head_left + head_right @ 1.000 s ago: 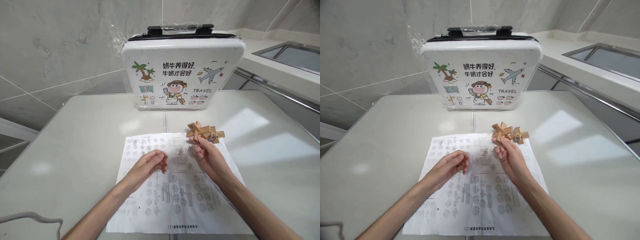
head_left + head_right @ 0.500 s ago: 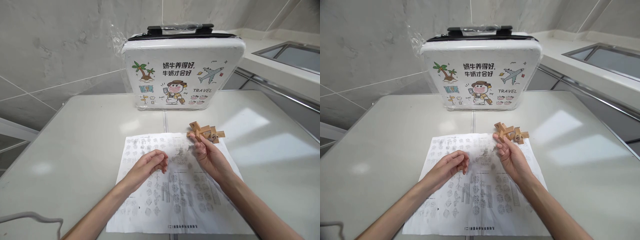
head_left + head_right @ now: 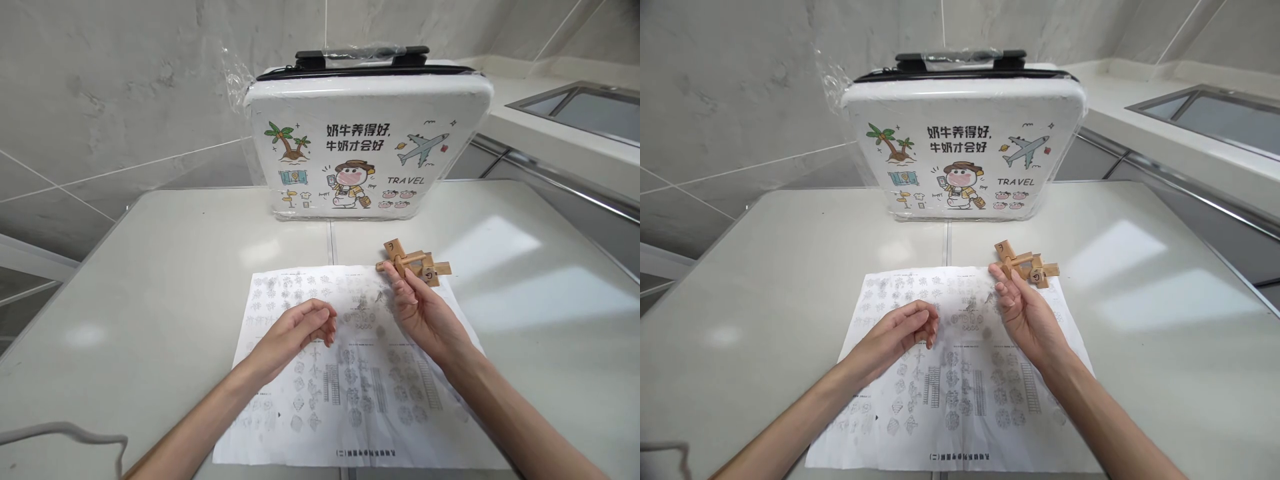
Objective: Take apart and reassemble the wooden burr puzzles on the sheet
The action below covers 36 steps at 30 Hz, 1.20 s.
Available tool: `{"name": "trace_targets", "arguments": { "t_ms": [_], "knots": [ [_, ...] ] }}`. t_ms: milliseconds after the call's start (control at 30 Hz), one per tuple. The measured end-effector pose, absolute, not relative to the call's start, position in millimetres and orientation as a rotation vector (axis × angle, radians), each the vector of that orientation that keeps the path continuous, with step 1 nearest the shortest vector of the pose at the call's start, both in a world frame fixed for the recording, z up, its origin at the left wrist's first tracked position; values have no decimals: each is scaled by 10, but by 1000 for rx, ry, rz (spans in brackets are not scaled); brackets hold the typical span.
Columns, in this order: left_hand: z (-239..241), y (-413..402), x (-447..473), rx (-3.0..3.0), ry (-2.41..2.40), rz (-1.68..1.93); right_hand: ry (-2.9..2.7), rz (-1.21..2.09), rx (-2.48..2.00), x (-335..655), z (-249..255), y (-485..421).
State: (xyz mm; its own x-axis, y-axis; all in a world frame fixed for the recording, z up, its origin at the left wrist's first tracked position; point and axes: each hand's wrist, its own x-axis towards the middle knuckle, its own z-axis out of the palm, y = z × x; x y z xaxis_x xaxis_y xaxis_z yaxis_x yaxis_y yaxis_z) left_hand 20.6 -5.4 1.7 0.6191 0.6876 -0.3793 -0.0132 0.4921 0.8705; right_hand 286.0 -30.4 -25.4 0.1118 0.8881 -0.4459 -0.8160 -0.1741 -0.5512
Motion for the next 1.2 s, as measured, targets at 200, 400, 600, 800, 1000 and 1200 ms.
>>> {"name": "trace_targets", "arguments": {
  "t_ms": [200, 400, 600, 800, 1000, 1200],
  "knots": [
    [16, -49, 208, 961, 797, 490, -228, 1601, -937, 2715, -153, -359],
    [17, -48, 206, 956, 797, 487, -517, 1719, -1033, 2611, -97, -427],
    [14, -44, 201, 971, 811, 470, -607, 1752, -1096, 2603, -100, -435],
    [14, -37, 200, 959, 804, 474, -666, 1750, -1126, 2600, -101, -441],
    [9, -40, 203, 956, 801, 483, -685, 1758, -1120, 2589, -113, -442],
    [5, -35, 199, 957, 801, 480, -670, 1755, -1115, 2589, -125, -447]
  ]
}}
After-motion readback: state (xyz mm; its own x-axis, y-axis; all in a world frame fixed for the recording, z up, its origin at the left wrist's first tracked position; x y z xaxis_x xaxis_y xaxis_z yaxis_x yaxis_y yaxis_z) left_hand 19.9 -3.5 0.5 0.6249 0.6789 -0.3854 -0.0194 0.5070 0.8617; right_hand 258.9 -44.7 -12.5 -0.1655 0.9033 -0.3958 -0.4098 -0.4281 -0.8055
